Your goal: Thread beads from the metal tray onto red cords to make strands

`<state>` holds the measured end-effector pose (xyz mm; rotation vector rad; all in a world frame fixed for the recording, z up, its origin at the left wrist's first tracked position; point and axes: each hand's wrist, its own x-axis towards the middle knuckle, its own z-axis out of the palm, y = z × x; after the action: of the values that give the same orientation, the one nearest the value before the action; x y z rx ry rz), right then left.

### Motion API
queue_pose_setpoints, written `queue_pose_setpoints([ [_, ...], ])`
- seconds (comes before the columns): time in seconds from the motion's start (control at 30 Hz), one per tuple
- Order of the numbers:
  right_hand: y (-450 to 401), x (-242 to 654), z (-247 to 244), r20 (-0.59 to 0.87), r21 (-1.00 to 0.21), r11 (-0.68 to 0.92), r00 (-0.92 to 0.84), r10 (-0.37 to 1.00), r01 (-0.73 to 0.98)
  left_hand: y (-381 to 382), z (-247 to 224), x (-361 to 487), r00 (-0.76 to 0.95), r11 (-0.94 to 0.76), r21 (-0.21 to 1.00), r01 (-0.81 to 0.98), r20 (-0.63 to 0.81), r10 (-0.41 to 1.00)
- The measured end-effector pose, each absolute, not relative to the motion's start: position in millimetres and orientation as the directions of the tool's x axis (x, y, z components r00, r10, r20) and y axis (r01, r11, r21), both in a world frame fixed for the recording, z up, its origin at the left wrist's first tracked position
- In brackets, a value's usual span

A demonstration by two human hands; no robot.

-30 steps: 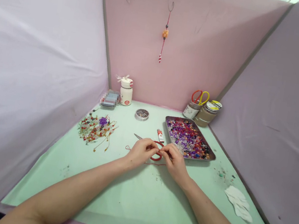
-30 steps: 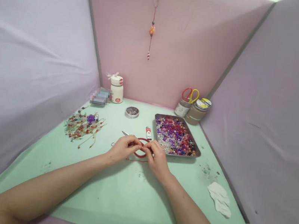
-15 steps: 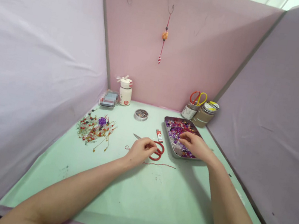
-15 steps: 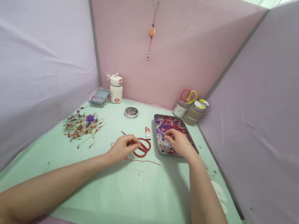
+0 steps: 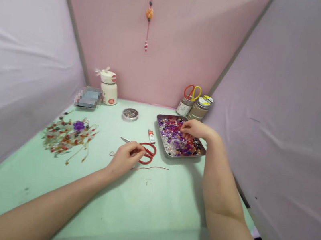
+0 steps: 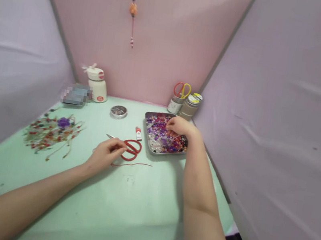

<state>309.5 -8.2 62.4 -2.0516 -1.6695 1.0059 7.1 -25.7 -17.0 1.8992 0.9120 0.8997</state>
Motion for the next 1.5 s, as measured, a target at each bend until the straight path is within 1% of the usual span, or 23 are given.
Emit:
queue_pose_setpoints([
  [0.13,-6.4,323.3,53.8,-0.353,-0.719,-0.236,-0.051,0.934,0.653,-23.7,-14.7,7.9,0.522,-0.38,0.876,0.297,0.184,0.833],
  [0.27,-3.0,333.4,42.9,-0.353,-0.727,-0.196,-0.112,0.929,0.658,-20.8,-6.9,11.3,0.579,-0.41,0.857,0.313,0.17,0.797],
  [0.33,-0.3,334.6,40.2,-0.328,-0.686,-0.147,-0.123,0.936,0.713,-19.0,-5.2,13.4,0.583,-0.428,0.844,0.322,0.18,0.792],
  [0.47,4.0,327.0,39.6,-0.269,-0.537,-0.01,-0.16,0.95,0.843,-15.4,-13.0,13.5,0.579,-0.481,0.816,0.322,0.232,0.782],
  [0.53,5.5,319.1,39.5,-0.236,-0.514,0.02,-0.163,0.958,0.857,-13.9,-19.7,11.1,0.596,-0.518,0.794,0.319,0.257,0.761],
  [0.67,10.3,302.2,35.1,-0.03,-0.477,0.089,-0.118,0.993,0.875,-12.9,-26.0,7.8,0.602,-0.583,0.754,0.302,0.324,0.73],
  [0.73,13.6,296.2,31.2,0.019,-0.482,0.117,-0.123,0.992,0.868,-13.5,-24.9,8.2,0.618,-0.622,0.737,0.265,0.365,0.696],
  [0.8,16.6,292.3,27.2,0.021,-0.482,0.125,-0.132,0.991,0.867,-14.5,-23.5,9.0,0.631,-0.651,0.722,0.235,0.396,0.667],
  [0.93,20.0,289.1,20.2,-0.012,-0.449,0.126,-0.147,0.989,0.885,-15.4,-25.9,8.8,0.666,-0.677,0.707,0.205,0.406,0.626],
  [1.1,21.8,291.1,9.6,-0.092,-0.39,0.198,-0.252,0.963,0.899,-13.7,-32.5,6.8,0.705,-0.698,0.688,0.196,0.395,0.588],
  [1.17,23.0,293.1,4.7,-0.077,-0.344,0.191,-0.23,0.97,0.92,-13.1,-33.6,6.5,0.706,-0.697,0.688,0.202,0.391,0.591],
  [1.23,24.1,294.7,1.1,-0.029,-0.298,0.159,-0.175,0.984,0.941,-12.8,-34.0,6.4,0.705,-0.696,0.689,0.203,0.391,0.592],
  [1.3,24.3,295.0,0.0,0.003,-0.277,0.134,-0.139,0.99,0.951,-12.9,-34.0,6.5,0.706,-0.695,0.691,0.198,0.392,0.59],
  [1.5,21.7,290.5,1.9,-0.007,-0.256,0.17,-0.178,0.984,0.952,-12.9,-33.7,7.0,0.701,-0.696,0.691,0.196,0.397,0.592],
])
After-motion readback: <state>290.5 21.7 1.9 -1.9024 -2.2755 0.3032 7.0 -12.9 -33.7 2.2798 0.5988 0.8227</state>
